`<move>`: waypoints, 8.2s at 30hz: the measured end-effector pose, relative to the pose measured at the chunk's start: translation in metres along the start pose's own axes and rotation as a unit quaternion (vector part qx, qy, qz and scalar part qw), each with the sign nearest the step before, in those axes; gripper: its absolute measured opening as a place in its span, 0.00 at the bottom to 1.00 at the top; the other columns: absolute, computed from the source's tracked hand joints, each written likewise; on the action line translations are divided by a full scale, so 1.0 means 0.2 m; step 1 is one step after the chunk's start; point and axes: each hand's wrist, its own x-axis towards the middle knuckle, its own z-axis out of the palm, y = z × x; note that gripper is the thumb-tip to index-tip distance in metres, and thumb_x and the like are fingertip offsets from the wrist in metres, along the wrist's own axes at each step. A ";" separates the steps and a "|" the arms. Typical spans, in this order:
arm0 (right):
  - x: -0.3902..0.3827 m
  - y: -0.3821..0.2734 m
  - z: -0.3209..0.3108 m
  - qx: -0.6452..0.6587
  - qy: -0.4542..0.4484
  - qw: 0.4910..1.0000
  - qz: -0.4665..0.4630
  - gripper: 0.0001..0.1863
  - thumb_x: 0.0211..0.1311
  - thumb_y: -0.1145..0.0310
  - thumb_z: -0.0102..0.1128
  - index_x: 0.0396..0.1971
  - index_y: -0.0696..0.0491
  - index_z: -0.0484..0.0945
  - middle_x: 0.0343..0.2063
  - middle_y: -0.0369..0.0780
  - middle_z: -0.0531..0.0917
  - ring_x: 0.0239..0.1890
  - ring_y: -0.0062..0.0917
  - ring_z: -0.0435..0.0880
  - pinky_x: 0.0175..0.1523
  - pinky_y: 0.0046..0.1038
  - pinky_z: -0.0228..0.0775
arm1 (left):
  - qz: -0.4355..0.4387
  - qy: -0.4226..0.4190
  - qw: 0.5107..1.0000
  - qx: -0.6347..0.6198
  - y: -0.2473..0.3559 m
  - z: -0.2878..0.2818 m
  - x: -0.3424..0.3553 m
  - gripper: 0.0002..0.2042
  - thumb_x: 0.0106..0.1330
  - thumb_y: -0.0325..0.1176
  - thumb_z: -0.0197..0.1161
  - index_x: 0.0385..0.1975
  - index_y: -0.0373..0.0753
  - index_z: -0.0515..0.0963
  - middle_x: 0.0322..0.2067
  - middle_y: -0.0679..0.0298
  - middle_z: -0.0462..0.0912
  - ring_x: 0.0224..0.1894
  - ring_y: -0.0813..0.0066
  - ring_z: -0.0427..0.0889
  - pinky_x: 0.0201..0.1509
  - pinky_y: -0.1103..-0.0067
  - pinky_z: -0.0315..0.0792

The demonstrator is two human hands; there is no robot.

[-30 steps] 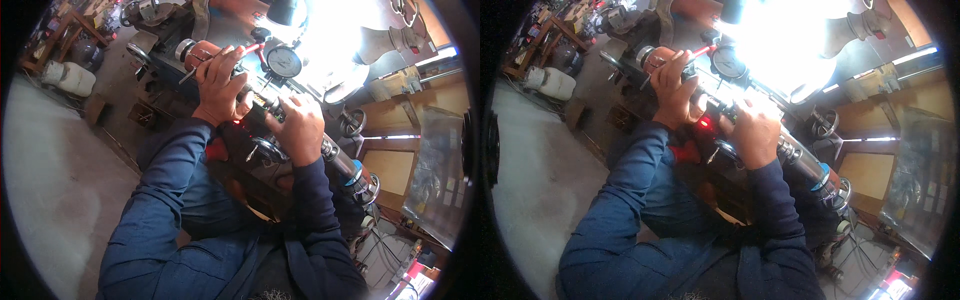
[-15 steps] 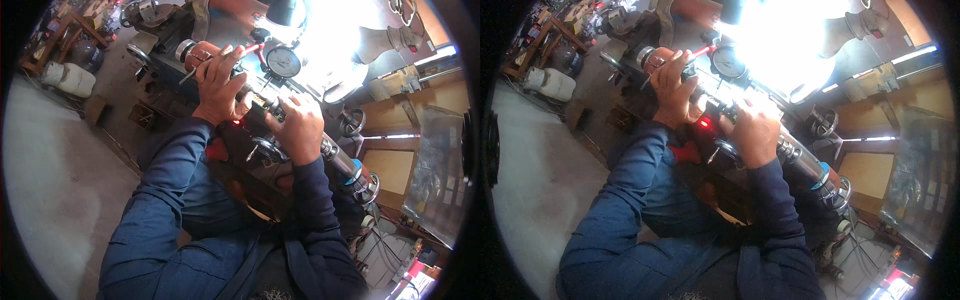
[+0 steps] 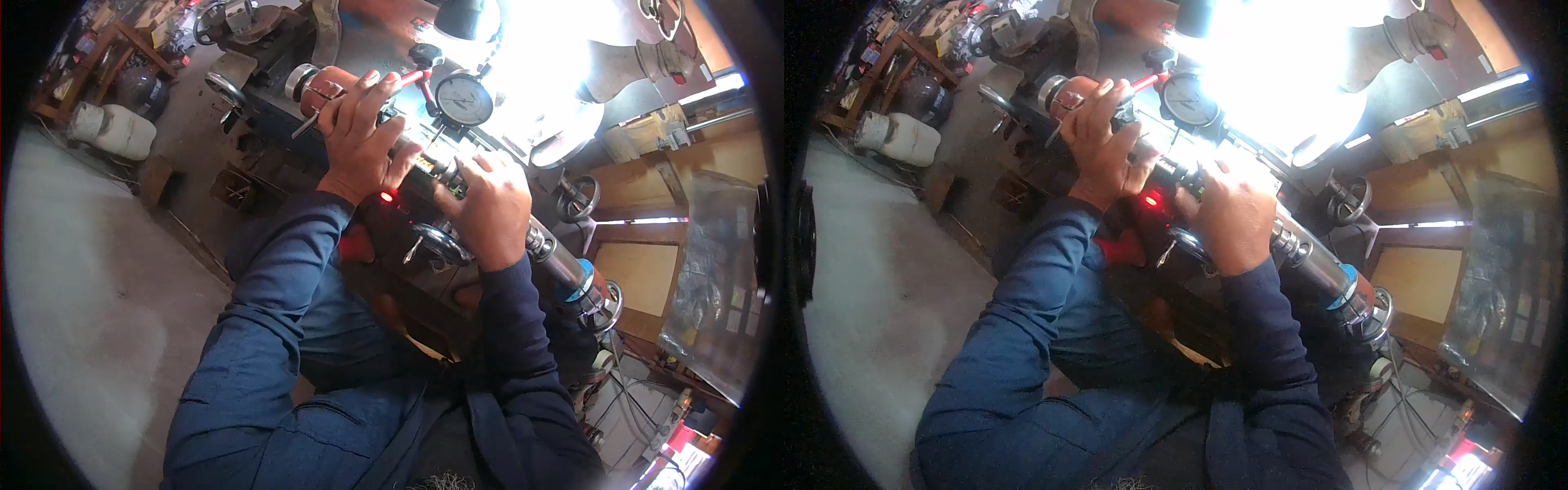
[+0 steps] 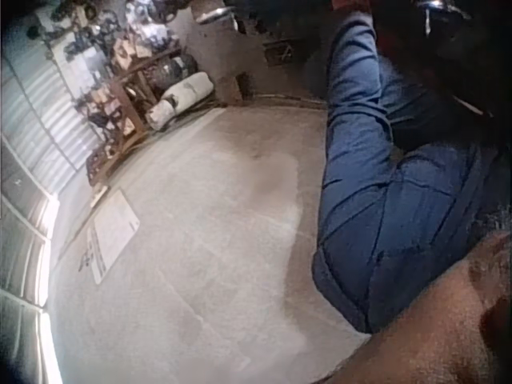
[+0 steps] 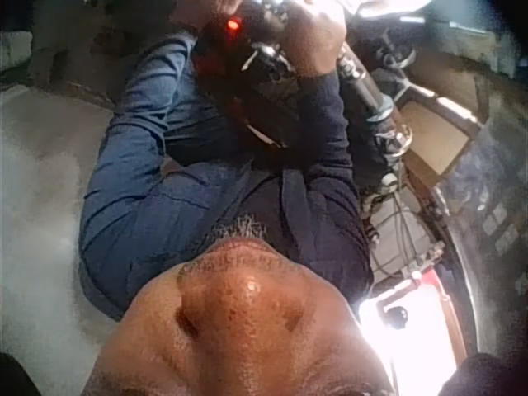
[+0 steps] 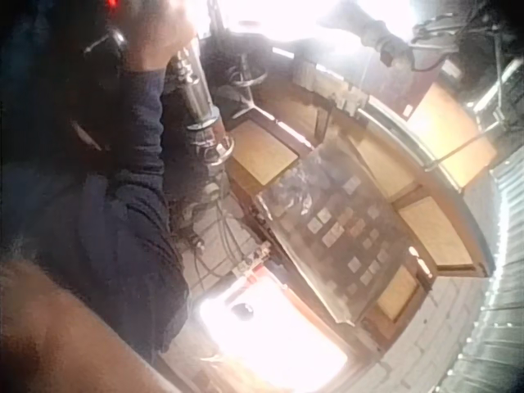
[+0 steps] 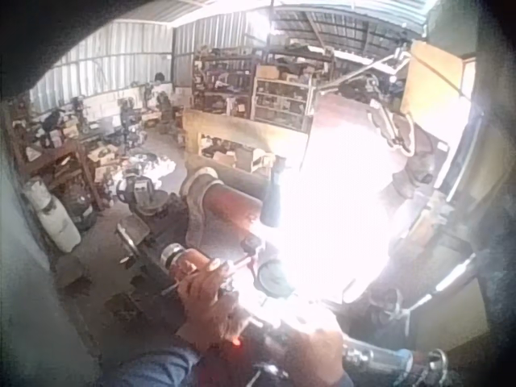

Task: The person adjusts components on a lathe, turns handwheels to position the carriage, and uses a dial indicator to measure the alignment of the metal workpiece.

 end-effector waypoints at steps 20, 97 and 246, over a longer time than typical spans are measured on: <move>0.01 0.00 0.00 -0.014 0.003 1.000 -0.025 0.21 0.49 0.58 0.74 0.39 0.56 0.85 0.36 0.40 0.85 0.44 0.34 0.82 0.48 0.35 0.74 | -0.024 0.002 0.998 -0.061 0.04 -0.04 0.02 0.10 0.59 0.46 0.60 0.33 0.50 0.81 0.64 0.60 0.74 0.67 0.62 0.70 0.65 0.65 0.51; -1.46 1.33 -0.43 0.218 0.127 0.937 0.243 0.26 0.72 0.66 0.51 0.67 0.59 0.68 0.57 0.45 0.80 0.59 0.31 0.78 0.65 0.32 0.67 | -0.720 0.101 0.444 -0.524 -0.86 0.01 -0.12 0.09 0.68 0.37 0.51 0.40 0.39 0.73 0.38 0.59 0.81 0.39 0.62 0.80 0.45 0.68 0.77; -1.51 1.37 -0.56 0.326 0.146 0.831 0.427 0.16 0.78 0.58 0.51 0.46 0.55 0.77 0.36 0.31 0.78 0.41 0.15 0.74 0.48 0.21 0.67 | -0.615 -0.015 0.539 -0.575 -0.63 -0.08 0.05 0.19 0.70 0.39 0.43 0.47 0.33 0.77 0.39 0.51 0.85 0.40 0.55 0.85 0.45 0.63 0.79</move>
